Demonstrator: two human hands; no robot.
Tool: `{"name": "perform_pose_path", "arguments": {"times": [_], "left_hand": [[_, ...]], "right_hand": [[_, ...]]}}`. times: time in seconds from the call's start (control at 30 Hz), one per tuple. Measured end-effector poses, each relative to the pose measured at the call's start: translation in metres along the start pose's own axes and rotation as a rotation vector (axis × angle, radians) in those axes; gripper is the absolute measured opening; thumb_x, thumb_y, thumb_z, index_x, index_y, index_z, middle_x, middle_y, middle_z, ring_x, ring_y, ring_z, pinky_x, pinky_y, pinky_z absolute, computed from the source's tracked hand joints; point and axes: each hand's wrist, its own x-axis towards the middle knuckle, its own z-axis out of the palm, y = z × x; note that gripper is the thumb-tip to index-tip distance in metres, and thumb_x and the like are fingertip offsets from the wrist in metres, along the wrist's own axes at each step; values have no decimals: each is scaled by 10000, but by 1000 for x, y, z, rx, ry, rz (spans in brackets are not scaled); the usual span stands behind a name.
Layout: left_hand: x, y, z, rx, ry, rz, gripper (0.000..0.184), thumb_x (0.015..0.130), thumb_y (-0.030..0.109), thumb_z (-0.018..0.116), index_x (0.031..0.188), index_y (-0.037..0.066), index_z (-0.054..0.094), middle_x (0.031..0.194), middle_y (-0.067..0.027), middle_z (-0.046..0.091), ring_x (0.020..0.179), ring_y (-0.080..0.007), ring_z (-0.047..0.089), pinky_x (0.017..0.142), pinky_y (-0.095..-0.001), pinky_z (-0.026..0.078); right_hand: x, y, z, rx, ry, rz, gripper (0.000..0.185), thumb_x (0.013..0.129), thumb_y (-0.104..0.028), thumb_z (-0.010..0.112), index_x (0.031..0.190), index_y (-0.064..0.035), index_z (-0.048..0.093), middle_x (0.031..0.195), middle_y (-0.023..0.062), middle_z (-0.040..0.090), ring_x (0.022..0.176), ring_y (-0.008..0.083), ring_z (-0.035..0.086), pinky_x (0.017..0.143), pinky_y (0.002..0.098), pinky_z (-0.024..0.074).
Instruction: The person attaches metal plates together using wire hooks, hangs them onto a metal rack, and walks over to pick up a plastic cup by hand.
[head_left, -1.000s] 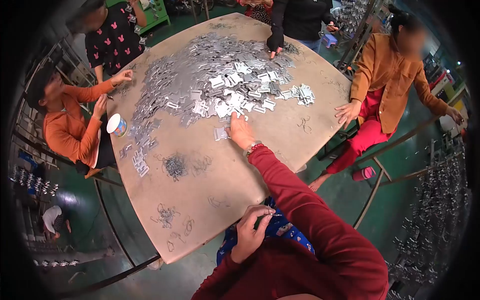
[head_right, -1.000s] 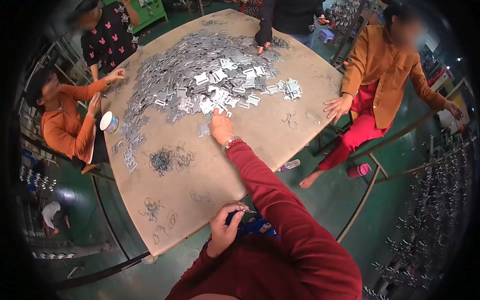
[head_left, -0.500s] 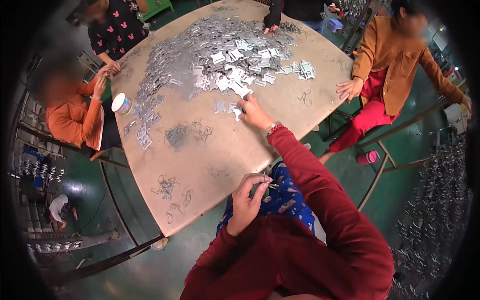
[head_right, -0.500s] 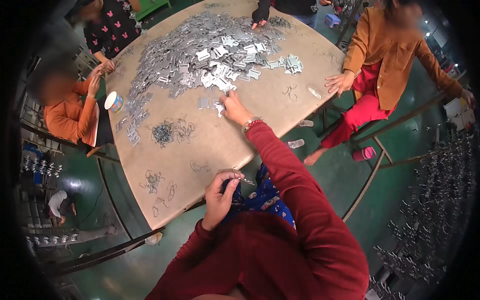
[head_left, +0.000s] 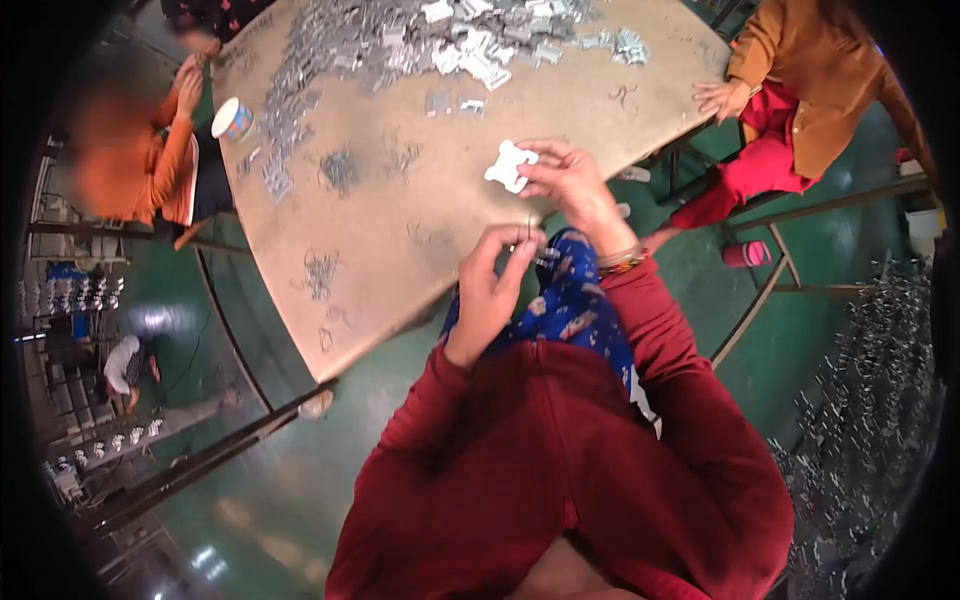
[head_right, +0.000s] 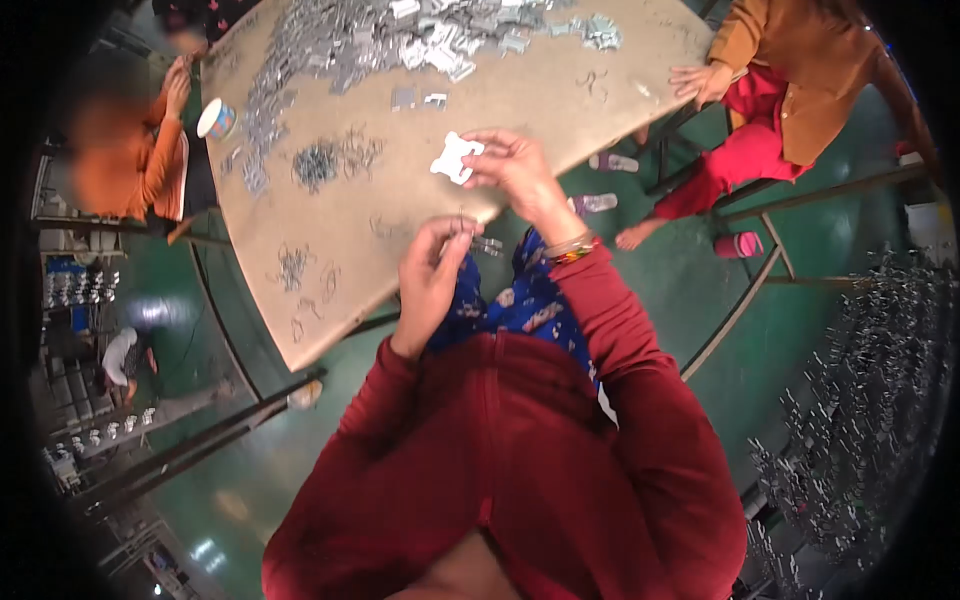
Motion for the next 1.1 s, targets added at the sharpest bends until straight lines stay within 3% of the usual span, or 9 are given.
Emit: {"name": "perform_pose_path", "arguments": {"times": [0.2, 0.23, 0.53, 0.67, 0.73, 0.83, 0.9, 1.0, 1.1], "left_hand": [[6, -18, 4, -121, -35, 1, 80, 883, 38, 549, 945, -5, 577, 892, -52, 633, 841, -93, 578, 760, -230, 458], [6, -20, 4, -126, -41, 10, 80, 882, 39, 550, 944, -5, 577, 892, -52, 633, 844, -93, 577, 764, -230, 458], [7, -20, 3, -86, -41, 31, 82, 861, 66, 578, 920, 11, 595, 880, -69, 638, 825, -125, 602, 747, -259, 471], [7, -19, -5, 189, -61, 190, 126, 828, 96, 608, 937, 33, 602, 894, -108, 616, 855, -238, 603, 735, -321, 467], [4, -17, -10, 227, -46, 235, 162, 825, 53, 617, 983, 24, 595, 949, -93, 622, 890, -179, 603, 762, -290, 472], [14, -15, -28, 352, 185, 296, 229, 819, 105, 631, 1035, 38, 592, 986, -102, 623, 907, -191, 600, 776, -316, 467], [33, -28, -64, 458, 250, 223, 212, 819, 138, 623, 1004, 33, 619, 961, -127, 633, 872, -227, 603, 778, -331, 459], [78, -49, -126, 880, 276, 222, 132, 808, 123, 607, 883, 36, 671, 820, -151, 638, 764, -276, 586, 740, -345, 454], [120, -70, -165, 1117, 143, 231, 103, 787, 96, 584, 853, 57, 652, 842, -119, 603, 872, -284, 557, 789, -387, 440]], "right_hand": [[-32, -21, -2, -71, 16, -43, 288, 777, 27, 641, 1059, 36, 582, 807, 80, 643, 665, 119, 613, 562, 229, 512], [-34, -22, 3, -63, 55, -65, 304, 742, 13, 672, 1036, 34, 598, 741, 82, 628, 561, 122, 601, 535, 212, 494], [-48, -30, 22, -143, 73, -91, 296, 741, 36, 645, 1031, 51, 590, 788, 106, 622, 573, 135, 584, 527, 224, 486], [-54, -32, 25, -173, 87, -124, 311, 739, 59, 648, 1041, 69, 572, 829, 130, 631, 584, 132, 579, 521, 227, 480], [-62, -35, 30, -219, 88, -177, 293, 747, 71, 644, 1030, 74, 569, 812, 121, 629, 572, 127, 574, 514, 224, 475], [-68, -35, 29, -248, 86, -264, 263, 752, 89, 636, 1007, 68, 575, 774, 109, 624, 553, 130, 575, 505, 219, 465], [-71, -36, 25, -270, 96, -288, 259, 751, 96, 634, 1002, 63, 579, 766, 109, 623, 551, 133, 580, 502, 219, 464], [-75, -37, 20, -277, 111, -307, 250, 749, 102, 634, 989, 54, 584, 781, 113, 624, 551, 137, 590, 498, 219, 469], [-78, -42, 17, -288, 134, -283, 247, 746, 104, 637, 982, 53, 585, 826, 124, 626, 553, 137, 591, 496, 224, 479]]}}
